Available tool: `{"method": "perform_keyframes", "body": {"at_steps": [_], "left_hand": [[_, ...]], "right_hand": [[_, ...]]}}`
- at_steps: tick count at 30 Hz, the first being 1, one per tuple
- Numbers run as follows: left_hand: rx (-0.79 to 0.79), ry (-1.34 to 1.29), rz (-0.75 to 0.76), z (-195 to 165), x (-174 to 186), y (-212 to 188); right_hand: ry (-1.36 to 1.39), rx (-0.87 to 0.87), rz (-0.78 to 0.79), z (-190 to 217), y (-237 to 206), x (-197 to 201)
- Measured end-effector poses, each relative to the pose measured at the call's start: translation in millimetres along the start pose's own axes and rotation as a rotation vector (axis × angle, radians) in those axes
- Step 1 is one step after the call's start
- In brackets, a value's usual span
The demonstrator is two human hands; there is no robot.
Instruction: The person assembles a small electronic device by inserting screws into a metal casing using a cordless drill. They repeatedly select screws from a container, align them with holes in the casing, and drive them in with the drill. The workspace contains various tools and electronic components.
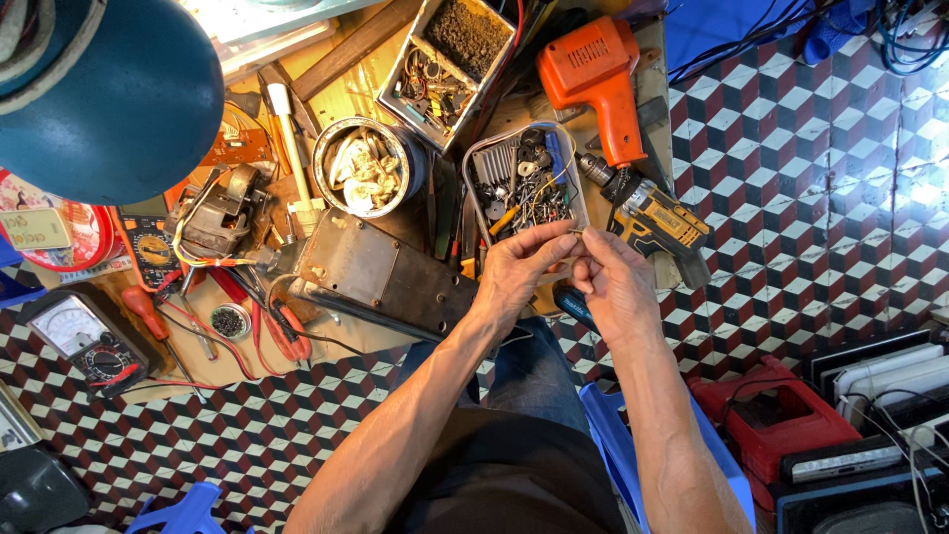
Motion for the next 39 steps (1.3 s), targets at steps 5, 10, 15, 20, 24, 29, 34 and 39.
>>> {"method": "perform_keyframes", "body": {"at_steps": [5, 10, 15, 20, 24, 29, 34, 39], "left_hand": [[0.036, -0.232, -0.011, 7.9, -7.9, 1.4], [0.139, -0.597, 0.130, 3.5, -19.6, -12.6], [0.206, -0.860, 0.224, -8.2, -28.9, -30.3], [0.140, -1.002, 0.381, -28.5, -32.9, -47.5], [0.132, -1.070, 0.402, -34.2, -28.4, -55.0], [0.118, -0.980, 0.333, -40.1, -14.9, -60.8], [0.067, -0.768, 0.088, -47.4, 8.0, -78.6], [-0.038, -0.641, -0.106, -58.1, 22.3, -99.2]], "right_hand": [[-0.111, -0.003, -0.039, 6.5, -13.7, 7.6], [-0.503, 0.270, -0.471, 48.6, -45.4, 86.3], [-0.475, 0.134, -0.310, 17.6, -9.1, 103.7], [-0.229, 0.003, -0.145, 4.0, 23.3, 74.2], [-0.251, 0.133, -0.155, 15.3, 16.9, 58.8], [-0.408, 0.293, -0.282, 34.1, -23.7, 60.8], [-0.532, 0.416, -0.238, 78.1, -81.1, 71.6], [-0.535, 0.365, -0.260, 102.7, -96.0, 78.6]]}}
Point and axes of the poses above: each hand's wrist, its own y-axis towards the middle knuckle, its own x-axis out of the back of the hand, z = x × y, the point moved 9 cm from there along y, towards the middle knuckle, and after that the axes turned 6 degrees about x, right-handed, at the moved point
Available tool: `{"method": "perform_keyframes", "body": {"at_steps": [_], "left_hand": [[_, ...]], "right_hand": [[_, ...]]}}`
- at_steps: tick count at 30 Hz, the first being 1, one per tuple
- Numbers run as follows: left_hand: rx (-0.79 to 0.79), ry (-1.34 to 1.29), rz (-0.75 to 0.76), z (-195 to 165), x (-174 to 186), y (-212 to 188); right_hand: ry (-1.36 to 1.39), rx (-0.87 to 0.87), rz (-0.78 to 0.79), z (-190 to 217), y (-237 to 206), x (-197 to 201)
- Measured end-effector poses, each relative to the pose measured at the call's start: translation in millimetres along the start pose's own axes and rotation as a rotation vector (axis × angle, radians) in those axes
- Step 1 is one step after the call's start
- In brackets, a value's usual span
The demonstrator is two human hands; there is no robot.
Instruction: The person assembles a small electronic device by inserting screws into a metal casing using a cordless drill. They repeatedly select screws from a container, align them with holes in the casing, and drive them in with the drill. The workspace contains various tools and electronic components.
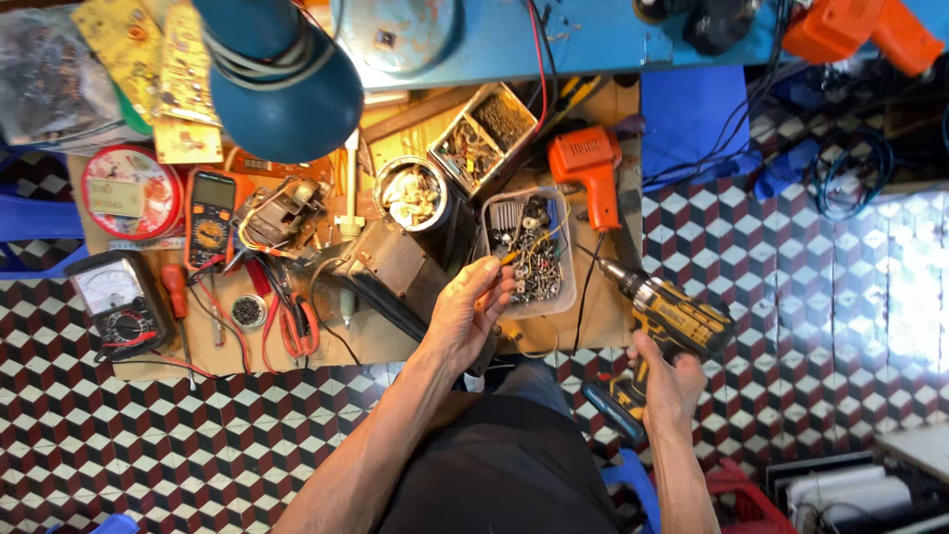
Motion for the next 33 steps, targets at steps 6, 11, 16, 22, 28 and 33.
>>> {"method": "perform_keyframes", "body": {"at_steps": [6, 11, 16, 22, 28, 33], "left_hand": [[-0.092, -0.024, 0.063, -18.1, -13.2, -18.3], [-0.178, -0.047, 0.142, -32.0, -21.1, -29.3], [-0.301, -0.121, 0.122, -43.2, -11.9, -33.7], [-0.385, -0.426, 0.072, -57.1, 22.6, -47.7], [-0.380, -0.572, 0.057, -66.1, 44.2, -55.4], [-0.380, -0.595, 0.049, -68.2, 54.7, -57.5]], "right_hand": [[-0.124, 0.288, 0.023, 86.0, -33.8, 34.6], [0.308, 0.166, 0.323, 132.0, -36.6, 21.5], [0.238, 0.094, 0.550, 132.1, -14.7, -40.1], [-0.197, 0.110, 0.695, 133.2, -20.6, -76.4], [-0.385, 0.201, 0.697, 144.3, -31.7, -107.3], [-0.381, 0.202, 0.738, 146.2, -44.8, -128.5]]}}
Point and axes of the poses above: each hand's wrist, its own y-axis towards the middle knuckle, its own x-axis out of the back of the hand, z = x × y, the point moved 9 cm from there along y, towards the middle knuckle, and after that the axes turned 6 degrees about x, right-handed, at the moved point
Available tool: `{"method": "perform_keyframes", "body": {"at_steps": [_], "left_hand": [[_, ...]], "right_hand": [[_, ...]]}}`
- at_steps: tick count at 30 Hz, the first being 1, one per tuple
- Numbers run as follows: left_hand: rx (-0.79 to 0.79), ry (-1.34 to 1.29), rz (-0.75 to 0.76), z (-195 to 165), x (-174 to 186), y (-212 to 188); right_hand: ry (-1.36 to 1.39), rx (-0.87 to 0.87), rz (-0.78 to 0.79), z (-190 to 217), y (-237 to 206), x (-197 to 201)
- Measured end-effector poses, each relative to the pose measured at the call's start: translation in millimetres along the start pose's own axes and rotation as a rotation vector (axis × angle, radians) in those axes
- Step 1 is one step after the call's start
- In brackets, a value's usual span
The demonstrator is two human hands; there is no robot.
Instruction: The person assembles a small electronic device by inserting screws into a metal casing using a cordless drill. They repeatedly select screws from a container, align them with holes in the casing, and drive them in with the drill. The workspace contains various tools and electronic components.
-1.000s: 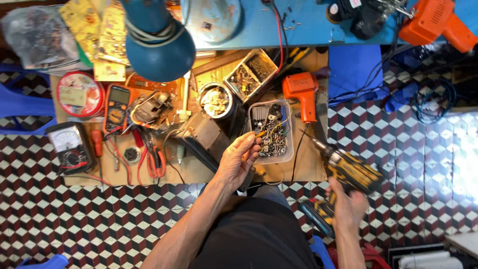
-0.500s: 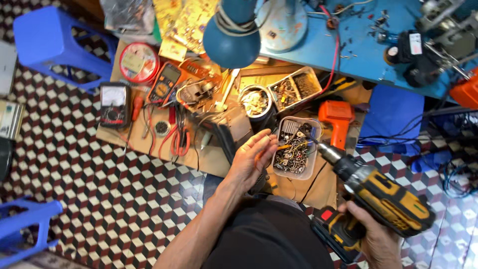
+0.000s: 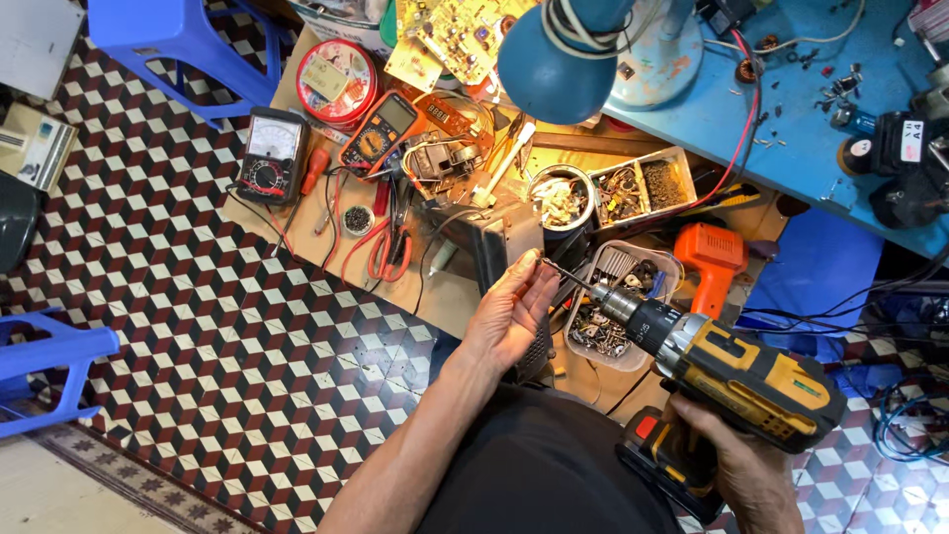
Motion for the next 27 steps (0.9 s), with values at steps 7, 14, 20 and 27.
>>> {"method": "perform_keyframes", "body": {"at_steps": [7, 14, 20, 27], "left_hand": [[-0.027, 0.049, 0.019, -10.5, 3.2, -0.3], [-0.062, 0.125, 0.063, -17.9, -5.3, -4.0], [-0.096, 0.197, 0.088, -23.7, -11.8, -8.1], [-0.064, 0.025, 0.001, -20.1, 2.8, -4.2]], "right_hand": [[0.033, 0.069, 0.049, 14.7, 0.9, -16.0], [0.057, 0.025, 0.040, 6.6, 0.1, -19.2], [-0.075, -0.010, 0.030, -15.1, 4.2, -5.9], [-0.124, 0.168, 0.110, -7.4, 8.4, -26.7]]}}
Point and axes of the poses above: each hand's wrist, its own y-axis towards the middle knuckle, its own x-axis out of the back of the hand, z = x × y, the point moved 9 cm from there along y, towards the middle knuckle, and after that the axes turned 6 degrees about x, right-handed, at the moved point
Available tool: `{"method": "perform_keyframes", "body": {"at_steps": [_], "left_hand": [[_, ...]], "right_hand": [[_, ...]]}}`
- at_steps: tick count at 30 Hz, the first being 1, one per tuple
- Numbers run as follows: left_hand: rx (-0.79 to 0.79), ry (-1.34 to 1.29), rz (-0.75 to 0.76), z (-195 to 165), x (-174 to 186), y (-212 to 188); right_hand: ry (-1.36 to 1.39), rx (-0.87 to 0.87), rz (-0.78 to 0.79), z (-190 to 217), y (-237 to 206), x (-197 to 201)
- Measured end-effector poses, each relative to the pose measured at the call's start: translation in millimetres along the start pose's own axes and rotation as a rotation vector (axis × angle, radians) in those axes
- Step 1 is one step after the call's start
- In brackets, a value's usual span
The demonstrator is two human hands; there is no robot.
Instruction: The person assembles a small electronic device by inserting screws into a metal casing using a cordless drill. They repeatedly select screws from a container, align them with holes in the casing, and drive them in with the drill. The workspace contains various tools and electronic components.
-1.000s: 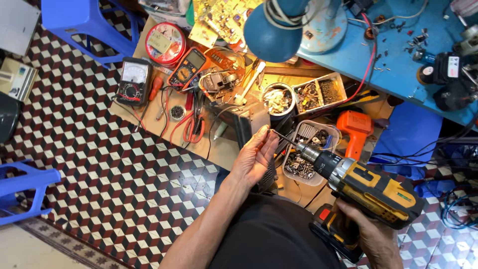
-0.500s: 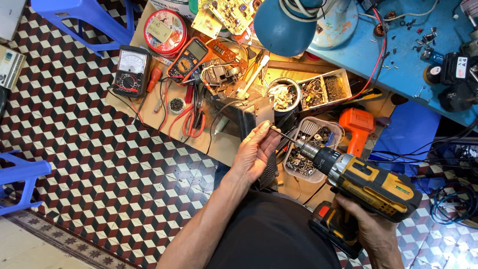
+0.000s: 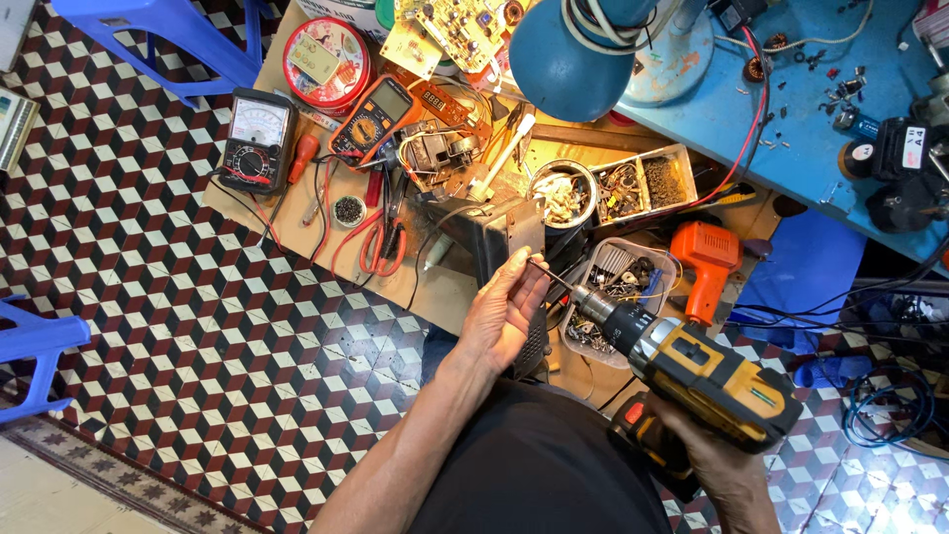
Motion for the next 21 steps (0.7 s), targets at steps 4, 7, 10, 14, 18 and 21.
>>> {"method": "perform_keyframes", "body": {"at_steps": [4, 7, 10, 14, 18, 21], "left_hand": [[0.044, -0.017, -0.041, 3.1, 7.4, 10.3], [0.040, -0.035, -0.044, 0.9, 9.4, 18.2], [0.026, -0.065, -0.027, -1.9, 11.2, 20.9], [0.016, -0.087, -0.020, -4.7, 13.0, 23.4], [0.020, -0.064, -0.060, -4.6, 15.8, 27.7], [0.004, -0.055, -0.021, -5.6, 13.8, 26.0]], "right_hand": [[0.060, -0.052, -0.007, 4.3, 7.7, -13.1], [0.046, -0.059, -0.002, 11.8, 16.9, -19.4], [0.039, -0.080, 0.019, 16.9, 24.8, -24.2], [0.065, -0.066, 0.037, 25.6, 33.4, -29.4], [0.020, -0.083, 0.062, 29.5, 38.3, -28.9], [0.001, -0.097, 0.062, 30.1, 39.9, -27.3]]}}
Point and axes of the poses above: each hand's wrist, its own y-axis towards the middle knuckle, its own x-axis out of the back of the hand, z = x × y, the point moved 9 cm from there along y, towards the middle knuckle, and after that the axes turned 6 degrees about x, right-handed, at the moved point
